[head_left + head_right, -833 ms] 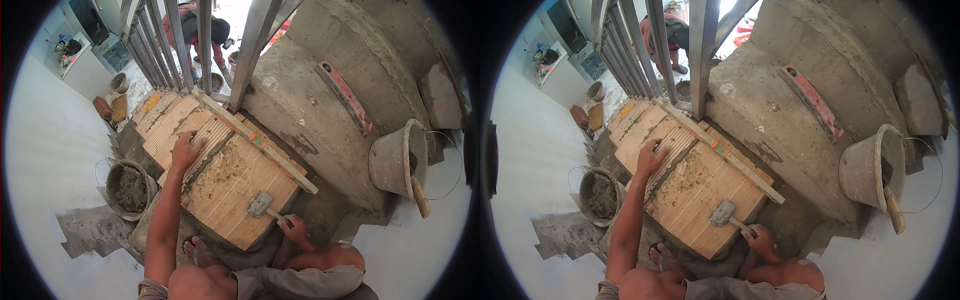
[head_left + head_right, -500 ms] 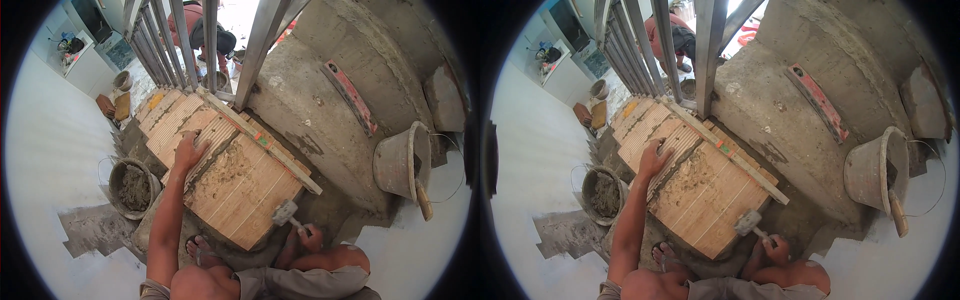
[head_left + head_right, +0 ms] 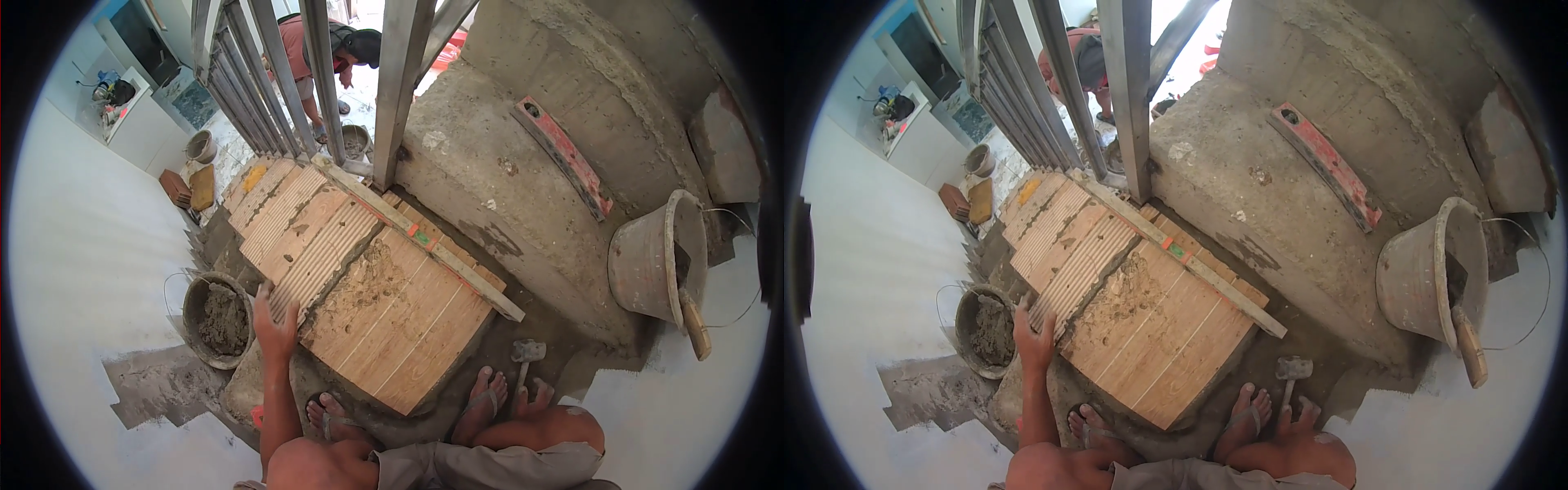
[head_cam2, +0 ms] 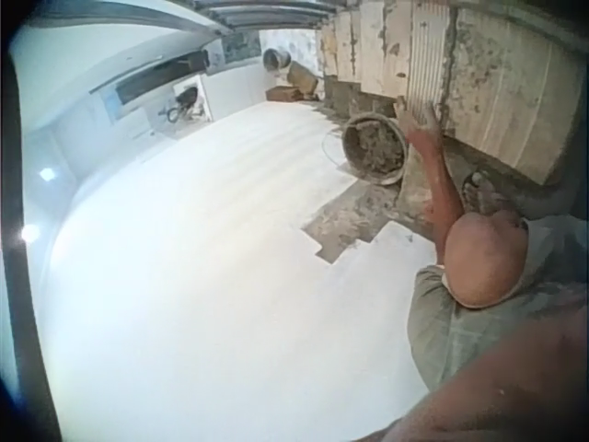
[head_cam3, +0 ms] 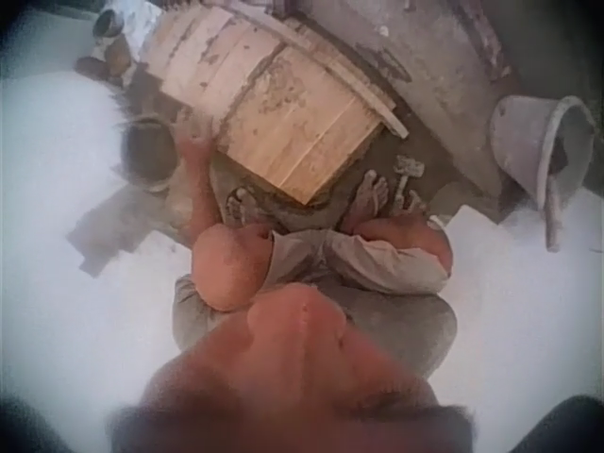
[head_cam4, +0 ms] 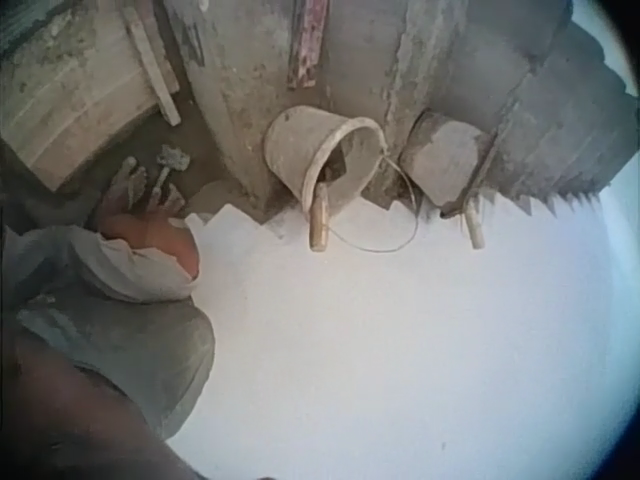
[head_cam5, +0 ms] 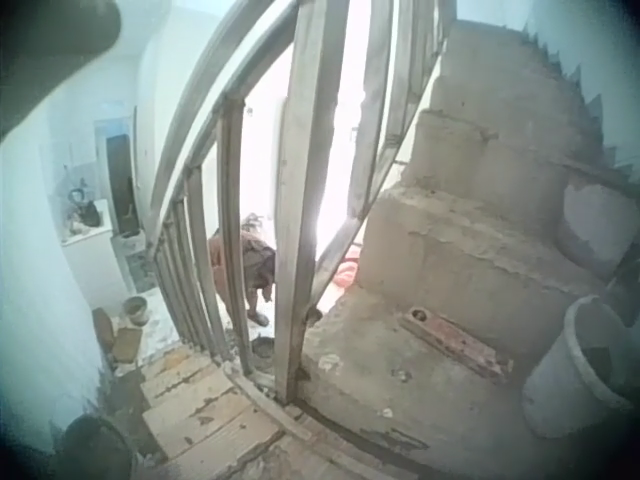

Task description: Apply mortar and lay decorative wooden-pattern tiles on concrete stairs.

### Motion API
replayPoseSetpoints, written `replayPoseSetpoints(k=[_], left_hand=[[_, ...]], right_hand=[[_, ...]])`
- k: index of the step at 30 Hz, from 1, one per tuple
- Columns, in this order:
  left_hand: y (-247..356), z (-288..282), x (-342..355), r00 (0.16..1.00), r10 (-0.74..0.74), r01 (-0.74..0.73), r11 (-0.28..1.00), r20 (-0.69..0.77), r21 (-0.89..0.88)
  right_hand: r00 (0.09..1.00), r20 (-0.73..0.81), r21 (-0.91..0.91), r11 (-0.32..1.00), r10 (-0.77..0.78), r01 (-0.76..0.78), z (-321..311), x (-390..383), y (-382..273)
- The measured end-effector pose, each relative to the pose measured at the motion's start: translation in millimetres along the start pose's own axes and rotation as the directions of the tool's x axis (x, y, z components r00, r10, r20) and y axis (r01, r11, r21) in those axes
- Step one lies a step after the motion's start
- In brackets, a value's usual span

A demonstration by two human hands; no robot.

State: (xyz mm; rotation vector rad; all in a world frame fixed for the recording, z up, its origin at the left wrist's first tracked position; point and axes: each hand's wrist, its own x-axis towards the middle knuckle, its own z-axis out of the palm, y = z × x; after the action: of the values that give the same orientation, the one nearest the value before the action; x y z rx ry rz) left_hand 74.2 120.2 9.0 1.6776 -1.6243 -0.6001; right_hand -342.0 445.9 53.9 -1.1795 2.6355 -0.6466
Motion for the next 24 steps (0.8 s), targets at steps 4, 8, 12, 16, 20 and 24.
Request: replayPoseSetpoints(k=[4,8,12,16,20,24], left_hand=[[-6,-27,-48,0.997,0.054,-0.05,0.997,-0.06,0.062],[-34,-9,-90,0.995,0.006,0.006,0.992,-0.099,0.122],[-51,-1,-125,0.987,-0.043,0.069,0.984,-0.156,0.163],[-74,-9,-145,0.971,-0.141,0.169,0.976,-0.191,0.136],[-90,-7,-142,0.964,-0.202,0.224,0.967,-0.173,0.119],[-121,4,-152,0.965,-0.16,0.182,0.979,-0.206,0.093]], right_hand=[[0.983,-0.03,0.085,0.98,-0.18,0.182,18,48,-6],[0.891,0.033,0.219,0.873,-0.453,0.436,43,109,-57],[0.772,0.054,0.199,0.765,-0.633,0.613,58,150,-123],[0.683,0.064,0.23,0.677,-0.728,0.699,68,175,-159],[0.667,0.145,0.201,0.682,-0.731,0.704,68,191,-173],[0.605,0.26,0.161,0.651,-0.753,0.742,62,202,-186]])
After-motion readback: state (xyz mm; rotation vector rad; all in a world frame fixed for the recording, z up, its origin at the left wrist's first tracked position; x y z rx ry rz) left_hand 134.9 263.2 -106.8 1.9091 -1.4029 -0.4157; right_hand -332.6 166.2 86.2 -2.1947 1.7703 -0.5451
